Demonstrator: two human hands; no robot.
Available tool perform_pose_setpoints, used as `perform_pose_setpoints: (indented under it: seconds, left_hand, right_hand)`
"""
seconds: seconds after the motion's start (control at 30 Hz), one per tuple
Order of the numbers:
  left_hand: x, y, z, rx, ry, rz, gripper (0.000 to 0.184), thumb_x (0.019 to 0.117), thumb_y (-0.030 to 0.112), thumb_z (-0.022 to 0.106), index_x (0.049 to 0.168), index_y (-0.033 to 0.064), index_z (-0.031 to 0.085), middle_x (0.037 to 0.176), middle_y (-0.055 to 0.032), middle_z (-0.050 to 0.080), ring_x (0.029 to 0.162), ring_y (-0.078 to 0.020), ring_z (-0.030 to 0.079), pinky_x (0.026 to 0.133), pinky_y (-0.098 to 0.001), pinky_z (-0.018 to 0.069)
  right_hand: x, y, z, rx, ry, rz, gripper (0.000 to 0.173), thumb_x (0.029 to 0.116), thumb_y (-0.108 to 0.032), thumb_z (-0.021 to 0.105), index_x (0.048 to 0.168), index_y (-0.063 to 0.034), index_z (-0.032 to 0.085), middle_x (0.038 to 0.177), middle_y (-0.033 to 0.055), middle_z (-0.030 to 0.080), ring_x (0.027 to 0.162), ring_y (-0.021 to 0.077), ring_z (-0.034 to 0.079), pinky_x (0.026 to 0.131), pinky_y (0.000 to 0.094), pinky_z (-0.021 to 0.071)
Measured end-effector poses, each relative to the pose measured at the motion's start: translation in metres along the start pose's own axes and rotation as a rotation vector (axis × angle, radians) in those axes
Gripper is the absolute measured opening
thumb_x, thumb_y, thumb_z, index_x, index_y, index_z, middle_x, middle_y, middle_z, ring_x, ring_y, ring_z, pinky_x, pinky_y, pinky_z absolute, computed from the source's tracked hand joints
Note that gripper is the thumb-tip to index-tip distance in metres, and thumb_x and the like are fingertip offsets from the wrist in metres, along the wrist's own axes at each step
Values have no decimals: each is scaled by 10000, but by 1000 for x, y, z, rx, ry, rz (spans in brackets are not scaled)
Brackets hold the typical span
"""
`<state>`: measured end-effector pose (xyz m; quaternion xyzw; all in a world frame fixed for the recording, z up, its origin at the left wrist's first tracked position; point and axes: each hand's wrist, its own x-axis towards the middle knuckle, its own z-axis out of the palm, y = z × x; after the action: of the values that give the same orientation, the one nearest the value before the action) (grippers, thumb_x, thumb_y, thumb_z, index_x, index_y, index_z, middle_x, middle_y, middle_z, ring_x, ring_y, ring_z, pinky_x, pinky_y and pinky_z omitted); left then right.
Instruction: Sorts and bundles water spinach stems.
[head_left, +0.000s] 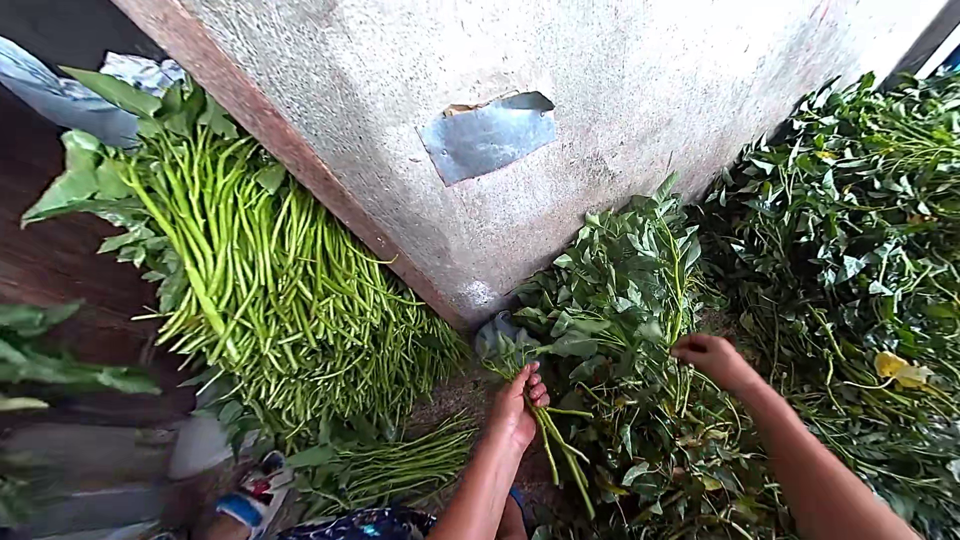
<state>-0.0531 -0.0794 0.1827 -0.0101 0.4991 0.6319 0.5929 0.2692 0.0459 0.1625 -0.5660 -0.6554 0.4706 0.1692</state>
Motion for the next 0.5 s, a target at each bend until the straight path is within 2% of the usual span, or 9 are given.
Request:
perform_pose_setpoints:
  seconds: [0.07,0.13,0.2,0.33,0.37,0.43,0.5]
  left_hand:
    - [-7,-3,8,10,-43,-39,190,1100,170,435,1089,29,563,700,-30,542,464,-71,489,428,-177,448]
    - [-14,-5,19,56,-108,-19,163,1095,150,452,1097,35,568,726,-40,554,467,-70,470,428,-180,427]
    - [-24,-9,31,148,-178,38,132,1083,104,471,1106,21,572,747,-49,558,490,-77,475,450,-191,431]
    - [-47,-27,53,416,-284,165,111,1025,16,556,1119,-13,607,790,-72,611,531,-83,499,498,-215,450]
    - [-49,-35,56,478,-298,192,110,1009,12,585,1108,-17,622,775,-67,615,535,-83,505,511,-222,457]
    - [-50,-53,58,607,-314,250,120,978,34,644,1089,-11,648,703,-41,594,534,-86,514,531,-240,467]
    - [-46,-65,60,747,-308,298,176,936,75,720,1092,8,670,728,-44,616,565,-100,545,563,-269,493]
  right_hand:
    - [-6,-17,-24,237,6,41,142,1029,-124,627,1096,-1,645,916,79,690,747,133,636,704,313,544]
    - [-14,-31,-35,431,2,60,109,1055,-121,570,1084,-24,610,887,60,691,687,100,620,646,262,536]
    - [-22,-40,-31,501,17,65,88,1055,-123,566,1050,-42,600,869,54,703,647,86,619,595,240,527]
    - [-37,-44,0,423,48,94,204,1038,-190,624,1134,-11,604,1047,116,714,896,208,698,790,405,579]
    - [-41,-47,12,415,59,98,231,1036,-199,631,1149,0,601,1047,127,698,908,224,685,808,427,569]
    - [-49,-53,35,418,84,118,263,1038,-221,630,1161,11,607,1018,142,698,846,224,693,763,418,584]
    - [-56,-64,56,467,82,142,254,1041,-210,625,1153,17,611,1011,142,695,803,210,687,742,394,587]
